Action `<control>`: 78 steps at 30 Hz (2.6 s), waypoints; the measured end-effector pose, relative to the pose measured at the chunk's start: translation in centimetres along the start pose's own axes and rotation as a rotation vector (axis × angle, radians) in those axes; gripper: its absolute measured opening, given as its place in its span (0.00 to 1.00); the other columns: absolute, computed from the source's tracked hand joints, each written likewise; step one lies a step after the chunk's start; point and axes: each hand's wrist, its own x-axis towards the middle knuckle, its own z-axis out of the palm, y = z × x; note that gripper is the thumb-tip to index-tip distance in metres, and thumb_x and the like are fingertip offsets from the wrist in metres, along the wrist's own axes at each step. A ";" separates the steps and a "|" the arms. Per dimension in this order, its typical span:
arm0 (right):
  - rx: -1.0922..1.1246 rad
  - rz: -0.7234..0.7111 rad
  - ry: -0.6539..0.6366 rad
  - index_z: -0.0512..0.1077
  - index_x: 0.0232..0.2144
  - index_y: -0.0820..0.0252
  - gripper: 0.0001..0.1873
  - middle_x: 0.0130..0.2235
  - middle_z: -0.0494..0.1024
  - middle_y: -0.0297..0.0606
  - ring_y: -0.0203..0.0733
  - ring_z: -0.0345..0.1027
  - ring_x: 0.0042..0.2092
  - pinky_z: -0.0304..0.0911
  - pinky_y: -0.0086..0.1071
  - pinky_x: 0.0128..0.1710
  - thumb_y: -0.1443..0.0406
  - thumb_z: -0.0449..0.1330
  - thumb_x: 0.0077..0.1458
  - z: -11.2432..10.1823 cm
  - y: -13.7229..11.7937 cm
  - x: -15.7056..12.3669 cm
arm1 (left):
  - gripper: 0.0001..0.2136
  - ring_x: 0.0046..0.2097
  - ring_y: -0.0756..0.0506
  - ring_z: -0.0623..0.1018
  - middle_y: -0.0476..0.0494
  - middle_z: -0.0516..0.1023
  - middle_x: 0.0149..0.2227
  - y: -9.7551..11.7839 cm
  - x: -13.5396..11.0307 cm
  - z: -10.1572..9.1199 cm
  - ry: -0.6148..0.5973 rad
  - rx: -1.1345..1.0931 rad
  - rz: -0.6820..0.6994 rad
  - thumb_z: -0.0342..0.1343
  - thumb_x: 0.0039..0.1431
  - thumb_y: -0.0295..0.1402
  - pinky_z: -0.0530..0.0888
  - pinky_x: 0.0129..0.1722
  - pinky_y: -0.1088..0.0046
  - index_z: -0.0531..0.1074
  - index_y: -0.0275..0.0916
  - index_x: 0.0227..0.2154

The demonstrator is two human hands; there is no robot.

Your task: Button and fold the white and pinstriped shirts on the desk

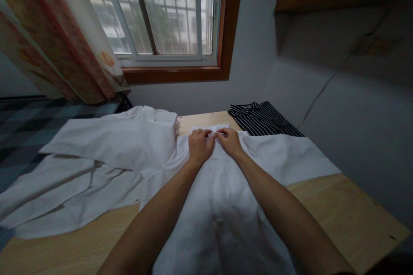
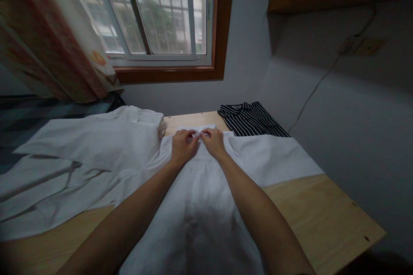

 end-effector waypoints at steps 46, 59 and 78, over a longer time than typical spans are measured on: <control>-0.009 -0.152 -0.021 0.77 0.35 0.58 0.14 0.35 0.68 0.38 0.43 0.66 0.39 0.63 0.35 0.44 0.72 0.52 0.55 -0.4 -0.8 -1.0 | 0.10 0.58 0.35 0.63 0.42 0.70 0.56 -0.7 0.5 0.0 -0.081 0.205 -0.022 0.55 0.58 0.29 0.60 0.53 0.56 0.76 0.45 0.41; 0.037 -0.146 -0.011 0.73 0.34 0.57 0.10 0.36 0.71 0.39 0.44 0.67 0.42 0.63 0.36 0.46 0.69 0.51 0.57 -0.2 -1.0 -1.0 | 0.08 0.46 0.41 0.73 0.43 0.80 0.37 -0.7 0.8 0.0 -0.107 0.031 -0.002 0.53 0.61 0.34 0.61 0.50 0.61 0.77 0.42 0.32; 0.198 -0.014 0.125 0.74 0.31 0.60 0.07 0.33 0.77 0.38 0.39 0.69 0.32 0.66 0.32 0.35 0.65 0.58 0.50 1.1 -1.3 -1.6 | 0.08 0.42 0.43 0.74 0.44 0.80 0.33 -0.7 1.0 -0.1 -0.093 -0.029 0.024 0.55 0.60 0.34 0.65 0.46 0.64 0.77 0.39 0.30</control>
